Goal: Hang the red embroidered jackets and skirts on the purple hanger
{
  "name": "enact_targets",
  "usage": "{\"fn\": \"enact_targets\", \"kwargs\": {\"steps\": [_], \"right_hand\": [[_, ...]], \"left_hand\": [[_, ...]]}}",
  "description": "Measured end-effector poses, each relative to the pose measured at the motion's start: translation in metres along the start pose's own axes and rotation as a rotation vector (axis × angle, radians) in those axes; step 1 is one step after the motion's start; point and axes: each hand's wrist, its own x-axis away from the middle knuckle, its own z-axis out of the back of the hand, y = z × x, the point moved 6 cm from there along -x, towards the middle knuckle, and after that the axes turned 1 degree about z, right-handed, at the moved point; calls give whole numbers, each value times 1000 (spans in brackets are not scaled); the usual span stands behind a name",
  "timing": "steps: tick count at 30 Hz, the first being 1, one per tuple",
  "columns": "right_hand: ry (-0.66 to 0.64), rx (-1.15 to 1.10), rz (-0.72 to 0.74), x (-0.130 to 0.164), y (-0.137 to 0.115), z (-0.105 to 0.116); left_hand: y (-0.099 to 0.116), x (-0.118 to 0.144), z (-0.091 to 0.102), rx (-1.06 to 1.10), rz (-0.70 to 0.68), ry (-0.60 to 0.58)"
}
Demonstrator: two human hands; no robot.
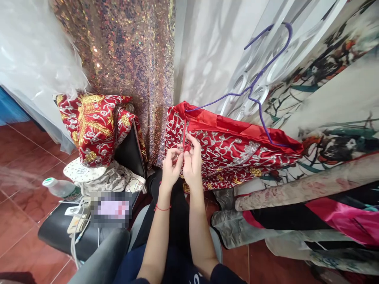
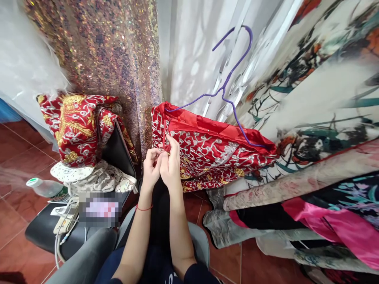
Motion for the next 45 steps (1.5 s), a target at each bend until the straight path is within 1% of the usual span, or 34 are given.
{"fn": "enact_targets", "kwargs": {"steps": [2,4,7,9,11,15,18,20,22,24,26,27,28,29,31,32,33,34,35,36,38,41,43,45], "right_hand": [[17,9,5,0,3,1],[68,-1,4,-2,8,3],[161,-95,-42,-3,14,8],[201,-168,-88,-4,17,10],[223,-221,-126,-5,18,11],[244,-315,-205,-7,20,13],[202,-372,-281,-7,24,15],[113,-395,-322,-7,24,13],[4,-390,-354,-8,24,12],[-84,-317,-371,-9,23,13],[-142,-160,-336,-14,20,21],[-140,-54,-296,-18,18,28],[-95,66,-247,-23,16,39],[5,191,-196,-27,14,54],[304,411,-106,-32,8,88],[450,483,-74,-31,5,102],[552,527,-53,-30,3,112],[596,544,-44,-29,3,117],[584,541,-43,-29,4,118],[533,521,-52,-30,5,114],[392,441,-88,-34,8,98],[204,300,-105,-42,11,66],[132,258,-83,-52,11,47],[97,245,-72,-62,14,33]], "left_hand": [[0,-4,-1,59,5,2],[-1,-9,0,81,17,5],[-2,-17,4,47,51,-40],[-1,-22,8,11,61,-81],[4,-27,13,-28,35,-109],[18,-33,21,-168,-92,-178],[24,-35,25,-205,-125,-251],[25,-34,26,-199,-113,-324],[25,-35,28,-200,-90,-350],[25,-42,35,-201,-57,-280],[24,-53,45,-206,-27,-152],[23,-61,50,-219,-18,-85],[23,-69,56,-238,-12,-11],[24,-78,61,-258,-11,69],[28,-95,71,-288,-21,219],[30,-103,73,-301,-32,273],[33,-109,73,-324,-47,306],[35,-114,72,-362,-60,320],[37,-118,69,-415,-72,318],[37,-121,65,-474,-88,304],[36,-122,55,-566,-134,238],[31,-119,33,-578,-230,37],[29,-116,19,-547,-267,-93],[31,-114,9,-506,-291,-166]]}}
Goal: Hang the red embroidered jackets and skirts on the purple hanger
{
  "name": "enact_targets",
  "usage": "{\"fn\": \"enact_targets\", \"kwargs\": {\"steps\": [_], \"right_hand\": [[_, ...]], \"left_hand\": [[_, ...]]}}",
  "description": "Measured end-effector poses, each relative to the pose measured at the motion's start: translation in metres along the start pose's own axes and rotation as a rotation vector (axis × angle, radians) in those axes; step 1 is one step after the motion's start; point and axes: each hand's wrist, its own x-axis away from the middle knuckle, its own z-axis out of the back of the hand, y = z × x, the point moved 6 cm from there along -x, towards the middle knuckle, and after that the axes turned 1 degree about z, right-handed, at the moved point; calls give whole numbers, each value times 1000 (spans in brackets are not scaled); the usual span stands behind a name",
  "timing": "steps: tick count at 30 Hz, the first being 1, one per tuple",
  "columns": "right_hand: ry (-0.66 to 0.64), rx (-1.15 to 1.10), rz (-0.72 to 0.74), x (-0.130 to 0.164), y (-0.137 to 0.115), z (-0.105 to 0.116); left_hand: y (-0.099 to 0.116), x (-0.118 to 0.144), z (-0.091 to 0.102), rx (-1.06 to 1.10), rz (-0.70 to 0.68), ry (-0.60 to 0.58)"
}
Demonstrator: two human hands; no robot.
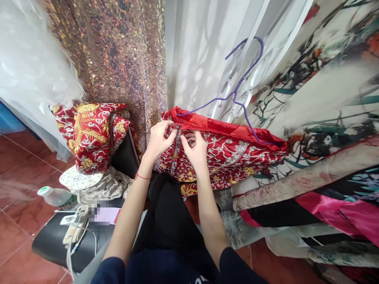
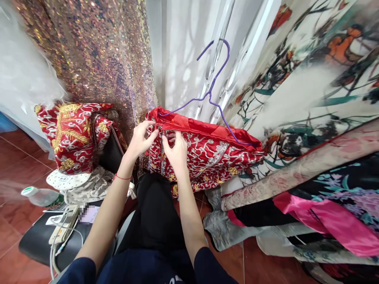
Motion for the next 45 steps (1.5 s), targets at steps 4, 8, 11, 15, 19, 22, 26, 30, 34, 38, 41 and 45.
{"fn": "enact_targets", "kwargs": {"steps": [4,8,11,15,19,22,26,30,34,38,41,45], "right_hand": [[15,-11,3,-16,2,-12],[35,-18,28,-20,-2,-12],[36,-160,-10,-22,-5,-13],[7,-218,-2,-36,-11,-15],[-21,-124,39,-58,-14,-5],[-15,-43,73,-70,-13,9],[6,121,179,-67,-13,21],[-30,100,139,-57,-8,19],[-5,53,29,-54,-10,23],[-3,294,-14,-59,-16,37],[-220,332,22,-62,-15,39],[-489,157,128,-61,-16,38]], "left_hand": [[14,-7,0,81,-43,-5],[21,-11,1,193,-25,1],[28,-15,1,213,-68,23],[36,-22,0,171,-132,41],[28,-32,-1,179,-72,92],[11,-37,-6,222,51,122],[-6,-39,-20,320,157,55],[-3,-38,-22,316,146,85],[11,-32,-12,381,94,190],[11,-27,-15,115,132,-6],[-5,-26,-2,-69,257,150],[-20,-29,8,406,284,364]]}}
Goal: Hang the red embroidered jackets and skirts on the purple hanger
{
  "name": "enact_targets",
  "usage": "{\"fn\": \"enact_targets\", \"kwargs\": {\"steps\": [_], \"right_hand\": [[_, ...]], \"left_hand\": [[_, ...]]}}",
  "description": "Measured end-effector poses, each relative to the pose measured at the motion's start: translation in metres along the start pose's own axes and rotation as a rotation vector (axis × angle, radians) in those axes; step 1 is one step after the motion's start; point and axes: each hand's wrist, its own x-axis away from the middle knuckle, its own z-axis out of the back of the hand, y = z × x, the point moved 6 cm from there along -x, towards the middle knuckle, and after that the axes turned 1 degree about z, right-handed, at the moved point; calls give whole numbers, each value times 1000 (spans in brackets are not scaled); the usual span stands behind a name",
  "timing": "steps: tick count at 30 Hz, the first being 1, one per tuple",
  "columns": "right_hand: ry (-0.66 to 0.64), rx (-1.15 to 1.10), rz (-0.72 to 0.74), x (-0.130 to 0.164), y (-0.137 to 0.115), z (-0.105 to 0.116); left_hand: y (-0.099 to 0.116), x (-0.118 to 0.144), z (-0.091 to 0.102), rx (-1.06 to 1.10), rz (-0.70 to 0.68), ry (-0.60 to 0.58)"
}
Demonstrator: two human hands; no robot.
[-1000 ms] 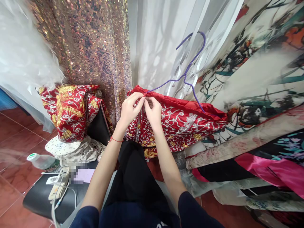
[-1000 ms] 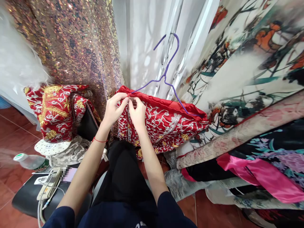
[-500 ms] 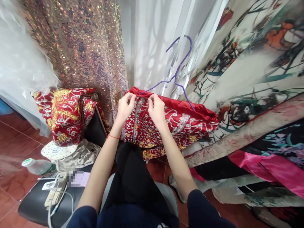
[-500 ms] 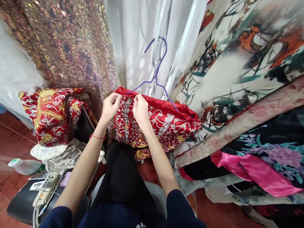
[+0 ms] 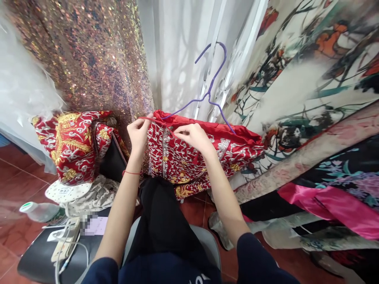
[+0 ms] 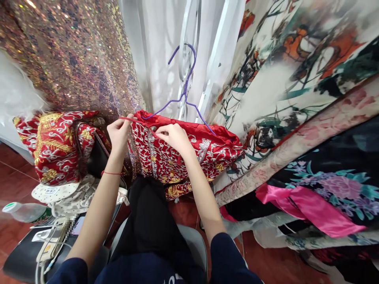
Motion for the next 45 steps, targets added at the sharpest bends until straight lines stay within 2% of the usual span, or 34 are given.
{"fn": "enact_targets", "kwargs": {"steps": [3,5,7,10,15,19,23,27,30,34,37,41,45], "right_hand": [[-25,-338,37,-1,-1,-3],[50,-542,31,-4,-2,-5],[104,-607,40,-7,-3,-10],[73,-459,149,-10,-10,-18],[7,58,446,-9,-23,-23],[3,376,503,-6,-24,-28],[130,453,443,-5,-25,-29],[168,489,399,-3,-24,-29],[237,520,370,0,-22,-21],[298,553,266,4,-17,-10],[291,547,178,6,-13,-7],[225,530,86,6,-9,-7],[164,543,-1,9,-6,-9]], "left_hand": [[2,0,-12,265,75,-266],[9,5,-18,308,90,-437],[17,12,-20,266,89,-565],[26,19,-22,155,95,-690],[31,19,-25,2,94,-825],[29,18,-28,-21,165,-919],[31,17,-25,33,170,-800],[35,21,-25,8,61,-722],[37,16,-21,-91,-42,-564],[32,6,-13,-193,-98,-342],[25,0,-6,-245,-96,-206],[16,-2,-7,-360,-119,-204],[14,-4,-6,-535,-165,-136]]}}
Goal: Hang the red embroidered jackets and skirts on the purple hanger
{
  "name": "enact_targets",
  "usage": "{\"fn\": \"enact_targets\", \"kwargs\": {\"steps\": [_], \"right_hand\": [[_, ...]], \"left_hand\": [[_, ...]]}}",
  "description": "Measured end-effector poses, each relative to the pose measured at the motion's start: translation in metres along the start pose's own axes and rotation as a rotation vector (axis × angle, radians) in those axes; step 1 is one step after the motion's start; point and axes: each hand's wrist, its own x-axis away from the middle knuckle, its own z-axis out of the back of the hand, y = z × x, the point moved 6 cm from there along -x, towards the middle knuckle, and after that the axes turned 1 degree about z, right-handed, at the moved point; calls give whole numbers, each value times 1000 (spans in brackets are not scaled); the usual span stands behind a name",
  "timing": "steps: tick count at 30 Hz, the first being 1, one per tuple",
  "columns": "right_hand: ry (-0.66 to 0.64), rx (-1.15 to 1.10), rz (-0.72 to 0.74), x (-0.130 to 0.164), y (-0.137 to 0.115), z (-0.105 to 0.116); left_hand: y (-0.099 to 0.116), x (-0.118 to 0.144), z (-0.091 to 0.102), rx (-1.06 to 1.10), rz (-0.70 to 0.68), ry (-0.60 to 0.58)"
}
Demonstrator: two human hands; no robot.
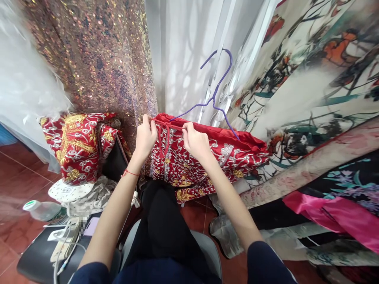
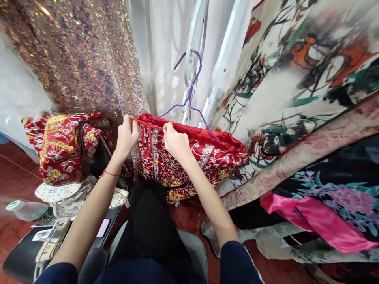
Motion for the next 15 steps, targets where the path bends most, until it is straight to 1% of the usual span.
{"fn": "enact_targets", "kwargs": {"steps": [2,3,5,7,9,10,12,15], "right_hand": [[-11,-90,-25,4,-1,-2],[-3,-178,-35,6,-2,-2],[23,-416,-50,11,-5,-5],[18,-668,-46,14,-9,-9],[-27,-839,-20,15,-11,-13],[-54,-873,-6,15,-11,-15],[-89,-811,8,14,-7,-15],[-98,-498,10,14,2,-10]], "left_hand": [[-2,-3,0,26,46,30],[-4,-4,-3,98,100,17],[-10,-5,-11,317,242,-55],[-12,-4,-20,506,334,-133],[-14,-2,-20,563,326,-149],[-15,-2,-17,546,297,-136],[-18,-1,-8,446,227,-93],[-20,-4,4,270,120,-35]]}}
